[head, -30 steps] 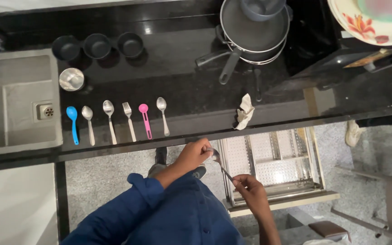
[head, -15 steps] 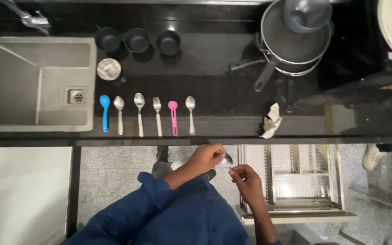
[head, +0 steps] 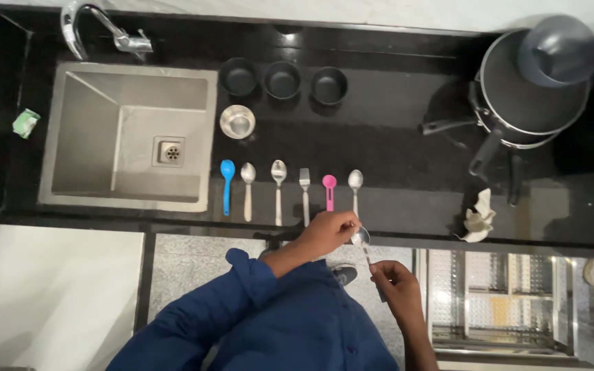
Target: Organizing and lining up spoons, forks, and bowls on a kitchen counter.
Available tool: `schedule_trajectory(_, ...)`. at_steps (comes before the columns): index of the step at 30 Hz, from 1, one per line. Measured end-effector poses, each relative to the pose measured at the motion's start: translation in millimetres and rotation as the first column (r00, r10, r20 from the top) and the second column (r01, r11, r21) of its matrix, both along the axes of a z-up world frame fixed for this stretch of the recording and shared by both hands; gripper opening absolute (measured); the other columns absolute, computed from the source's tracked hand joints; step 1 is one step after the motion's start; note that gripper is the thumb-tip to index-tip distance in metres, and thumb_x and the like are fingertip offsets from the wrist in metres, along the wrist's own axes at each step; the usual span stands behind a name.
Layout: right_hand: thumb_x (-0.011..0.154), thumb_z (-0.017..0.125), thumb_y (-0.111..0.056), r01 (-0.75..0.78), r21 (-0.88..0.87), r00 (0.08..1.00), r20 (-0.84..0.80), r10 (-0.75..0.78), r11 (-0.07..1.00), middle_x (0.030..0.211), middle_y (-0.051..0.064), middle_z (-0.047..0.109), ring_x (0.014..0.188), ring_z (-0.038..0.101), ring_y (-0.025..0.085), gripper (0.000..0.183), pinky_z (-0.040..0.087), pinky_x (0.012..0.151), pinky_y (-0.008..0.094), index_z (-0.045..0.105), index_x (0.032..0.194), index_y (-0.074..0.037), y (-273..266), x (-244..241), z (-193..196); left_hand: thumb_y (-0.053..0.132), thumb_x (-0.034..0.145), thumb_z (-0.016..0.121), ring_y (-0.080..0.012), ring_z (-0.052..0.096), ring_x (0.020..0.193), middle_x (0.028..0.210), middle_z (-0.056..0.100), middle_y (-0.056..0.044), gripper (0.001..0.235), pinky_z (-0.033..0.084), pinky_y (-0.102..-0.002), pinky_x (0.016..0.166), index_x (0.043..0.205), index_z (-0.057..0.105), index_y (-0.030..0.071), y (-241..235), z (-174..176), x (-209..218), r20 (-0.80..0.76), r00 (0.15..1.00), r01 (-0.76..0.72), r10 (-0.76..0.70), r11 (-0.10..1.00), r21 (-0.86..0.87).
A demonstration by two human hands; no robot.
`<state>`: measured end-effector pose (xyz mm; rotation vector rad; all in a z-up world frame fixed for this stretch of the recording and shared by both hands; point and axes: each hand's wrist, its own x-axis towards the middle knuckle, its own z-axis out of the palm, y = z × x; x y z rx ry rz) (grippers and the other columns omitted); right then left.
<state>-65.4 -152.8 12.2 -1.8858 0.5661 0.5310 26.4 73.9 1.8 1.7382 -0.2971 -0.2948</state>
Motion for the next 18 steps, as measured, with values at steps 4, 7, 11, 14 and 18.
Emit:
schedule_trajectory(4, 0.090, 0.074, -0.018, 0.009, 0.098, 0.998, 0.064, -0.015, 0.995, 0.081, 0.006, 0.075, 0.071, 0.065, 0.010, 0.022, 0.048, 0.058, 0.024, 0.075, 0.102, -0.001, 32.7, 6.6, -8.5, 0.013, 0.095, 0.070, -0.0205, 0.073, 0.069, 0.078, 0.073, -0.011, 0.011, 0.052, -0.033, 0.061, 0.101, 0.070, 0.003, 42.7, 0.1, 20.0, -0.011, 0.999, -0.030, 0.030, 0.999, 0.030)
schedule_trajectory(7, 0.090, 0.075, -0.015, 0.032, 0.067, 0.998, 0.055, -0.035, 0.997, 0.081, 0.008, 0.075, 0.073, 0.067, 0.011, 0.021, 0.050, 0.060, 0.027, 0.075, 0.104, 0.001, 54.1, 9.2, -20.6, 0.010, 0.091, 0.069, -0.0182, 0.074, 0.071, 0.081, 0.074, -0.010, 0.013, 0.055, -0.031, 0.063, 0.103, 0.071, 0.005, 67.3, -15.1, 29.0, 0.027, 0.998, -0.052, 0.053, 0.998, -0.024)
schedule_trajectory(11, 0.089, 0.076, -0.014, 0.017, 0.058, 0.993, 0.120, -0.024, 0.998, 0.083, 0.006, 0.076, 0.073, 0.066, 0.011, 0.022, 0.053, 0.064, 0.026, 0.076, 0.105, 0.001, 77.2, 10.6, -28.1, 0.011, 0.091, 0.068, -0.0181, 0.072, 0.066, 0.078, 0.072, -0.010, 0.016, 0.052, -0.032, 0.059, 0.106, 0.071, 0.005, 95.0, -7.0, 40.9, -0.027, 0.999, -0.018, 0.018, 1.000, 0.000)
schedule_trajectory(14, 0.088, 0.078, -0.013, 0.036, 0.010, 0.995, 0.089, -0.037, 0.999, 0.082, 0.007, 0.075, 0.072, 0.066, 0.011, 0.023, 0.054, 0.065, 0.027, 0.076, 0.107, 0.001, 94.4, 8.1, -30.4, 0.010, 0.091, 0.070, -0.0161, 0.072, 0.068, 0.080, 0.074, -0.009, 0.011, 0.053, -0.031, 0.060, 0.101, 0.070, 0.005, 108.4, -7.5, 45.9, -0.011, 1.000, -0.017, 0.017, 1.000, -0.026)
schedule_trajectory(18, 0.088, 0.076, -0.013, 0.038, 0.077, 0.988, 0.148, -0.049, 0.996, 0.086, 0.006, 0.076, 0.074, 0.068, 0.012, 0.022, 0.056, 0.064, 0.028, 0.076, 0.105, 0.001, 107.6, 0.3, -37.3, 0.011, 0.092, 0.070, -0.0167, 0.068, 0.062, 0.075, 0.070, -0.010, 0.011, 0.050, -0.032, 0.057, 0.100, 0.069, 0.004, 113.3, -10.2, 46.1, 0.001, 1.000, -0.001, 0.001, 1.000, 0.010)
